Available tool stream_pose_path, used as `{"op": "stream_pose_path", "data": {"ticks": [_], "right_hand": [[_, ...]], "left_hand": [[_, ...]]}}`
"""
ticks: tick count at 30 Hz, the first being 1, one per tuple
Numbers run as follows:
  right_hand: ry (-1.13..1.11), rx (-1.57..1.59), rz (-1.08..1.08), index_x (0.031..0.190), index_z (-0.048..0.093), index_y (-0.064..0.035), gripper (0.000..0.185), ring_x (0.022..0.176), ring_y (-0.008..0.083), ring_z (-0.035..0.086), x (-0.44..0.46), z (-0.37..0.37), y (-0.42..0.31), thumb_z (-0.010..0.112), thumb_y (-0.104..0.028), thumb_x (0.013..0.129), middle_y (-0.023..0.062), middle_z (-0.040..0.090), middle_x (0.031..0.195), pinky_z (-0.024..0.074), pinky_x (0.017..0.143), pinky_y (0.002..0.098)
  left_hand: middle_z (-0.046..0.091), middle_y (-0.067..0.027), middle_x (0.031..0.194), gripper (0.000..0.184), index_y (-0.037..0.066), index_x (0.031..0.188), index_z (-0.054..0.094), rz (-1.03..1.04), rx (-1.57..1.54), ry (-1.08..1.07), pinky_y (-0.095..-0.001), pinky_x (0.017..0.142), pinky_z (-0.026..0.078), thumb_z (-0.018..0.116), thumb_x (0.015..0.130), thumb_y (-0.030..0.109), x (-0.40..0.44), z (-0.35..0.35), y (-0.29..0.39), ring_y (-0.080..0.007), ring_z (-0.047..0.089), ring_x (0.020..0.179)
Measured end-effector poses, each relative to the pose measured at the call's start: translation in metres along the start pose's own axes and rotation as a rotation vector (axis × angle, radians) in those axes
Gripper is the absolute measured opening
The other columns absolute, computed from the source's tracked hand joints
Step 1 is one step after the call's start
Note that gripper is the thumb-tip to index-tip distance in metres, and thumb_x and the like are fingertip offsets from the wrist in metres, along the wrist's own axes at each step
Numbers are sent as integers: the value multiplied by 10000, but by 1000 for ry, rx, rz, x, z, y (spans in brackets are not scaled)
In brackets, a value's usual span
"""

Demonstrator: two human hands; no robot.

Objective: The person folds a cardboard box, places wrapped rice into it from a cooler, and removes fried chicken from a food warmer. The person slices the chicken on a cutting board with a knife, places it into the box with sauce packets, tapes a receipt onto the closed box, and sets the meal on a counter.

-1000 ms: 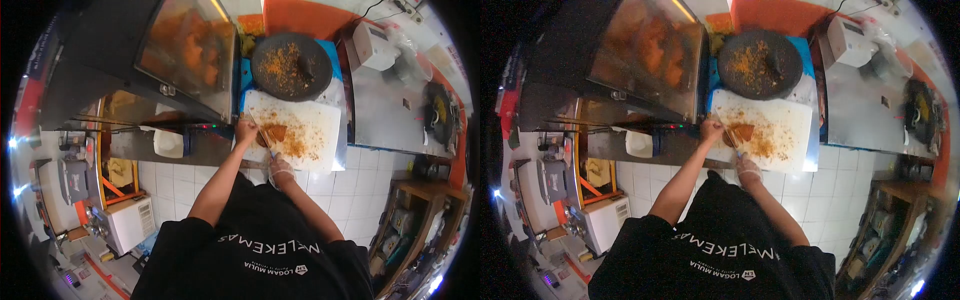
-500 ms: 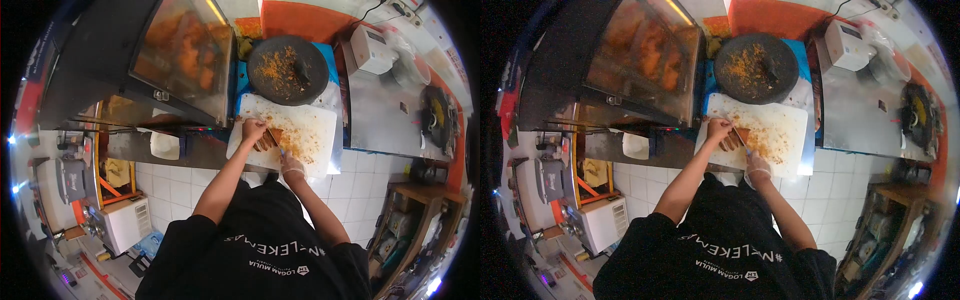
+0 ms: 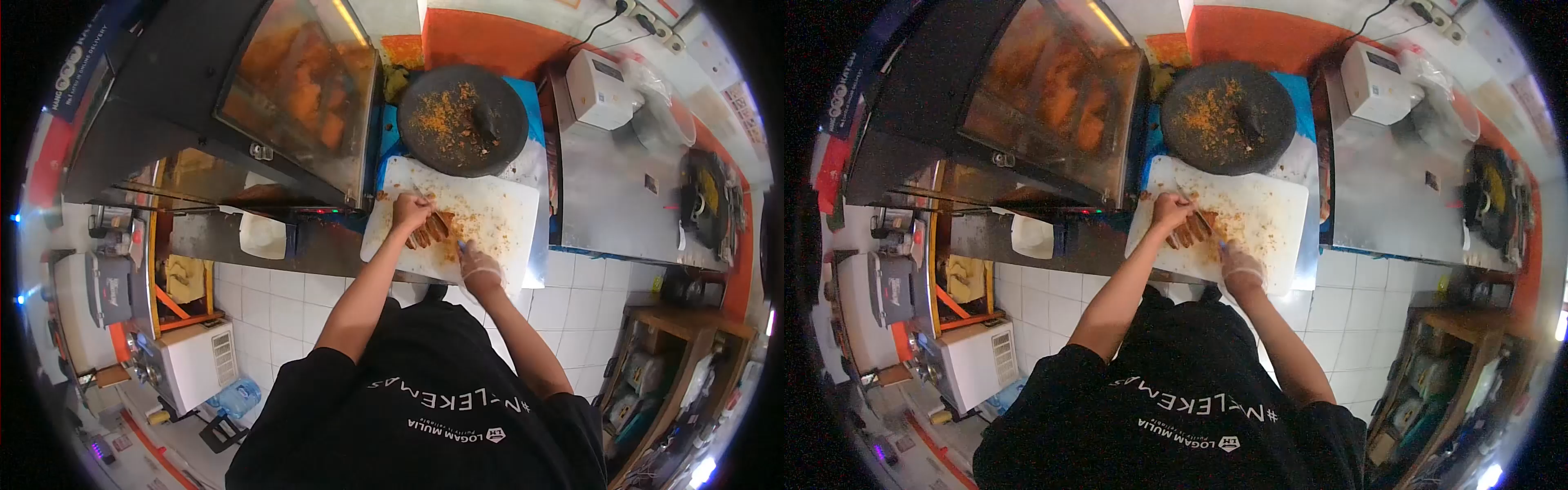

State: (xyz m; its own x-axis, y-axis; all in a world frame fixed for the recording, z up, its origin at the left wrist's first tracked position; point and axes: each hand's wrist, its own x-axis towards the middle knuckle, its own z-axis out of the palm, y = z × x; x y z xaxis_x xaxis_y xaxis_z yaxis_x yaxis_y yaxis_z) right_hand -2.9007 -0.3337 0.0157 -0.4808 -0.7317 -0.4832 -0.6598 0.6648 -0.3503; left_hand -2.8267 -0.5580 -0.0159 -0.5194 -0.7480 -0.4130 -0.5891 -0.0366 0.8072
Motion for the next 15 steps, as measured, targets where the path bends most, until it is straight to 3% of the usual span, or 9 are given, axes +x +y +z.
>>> {"op": "stream_pose_path", "data": {"ticks": [1,2,5,9,13,15], "right_hand": [[-2,-18,38,1255,519,-78,332,914,412,705,5,12,5,365,-316,1082,242,700,953,547,814,535],[-42,32,69,1288,538,-109,333,884,408,706,15,25,8,361,-293,1074,220,699,955,549,814,529],[28,-19,-107,1266,574,-130,345,867,418,703,41,59,36,397,-341,1058,215,709,957,546,815,535],[100,-149,-174,1192,605,-126,352,893,420,701,39,-4,42,433,-393,1041,214,722,953,545,802,537],[135,-175,-169,1191,597,-105,348,887,418,702,27,-78,28,469,-386,1031,202,722,926,542,761,534],[124,-251,-97,1202,594,-94,372,1085,387,647,37,-77,28,508,-403,1015,205,692,1111,491,914,522]], "left_hand": [[727,-112,688,310,-5,714,738,-45,53,-1,-348,579,560,823,852,259,2,4,-6,-185,685,591],[741,-124,736,291,5,744,742,62,157,30,-390,634,579,822,854,262,4,8,-11,-222,709,646],[742,-133,739,267,17,748,747,148,288,135,-409,668,582,815,855,252,11,14,-24,-240,717,666],[742,-131,733,288,6,785,748,70,90,62,-395,648,578,807,852,280,10,7,-23,-245,706,625],[752,-113,762,298,-30,918,749,119,-91,-100,-305,506,529,669,985,250,-54,-49,2,-145,691,598],[757,-92,811,305,-20,989,741,154,-216,-105,-277,451,486,606,1030,250,-79,-64,-28,-116,669,579]]}}
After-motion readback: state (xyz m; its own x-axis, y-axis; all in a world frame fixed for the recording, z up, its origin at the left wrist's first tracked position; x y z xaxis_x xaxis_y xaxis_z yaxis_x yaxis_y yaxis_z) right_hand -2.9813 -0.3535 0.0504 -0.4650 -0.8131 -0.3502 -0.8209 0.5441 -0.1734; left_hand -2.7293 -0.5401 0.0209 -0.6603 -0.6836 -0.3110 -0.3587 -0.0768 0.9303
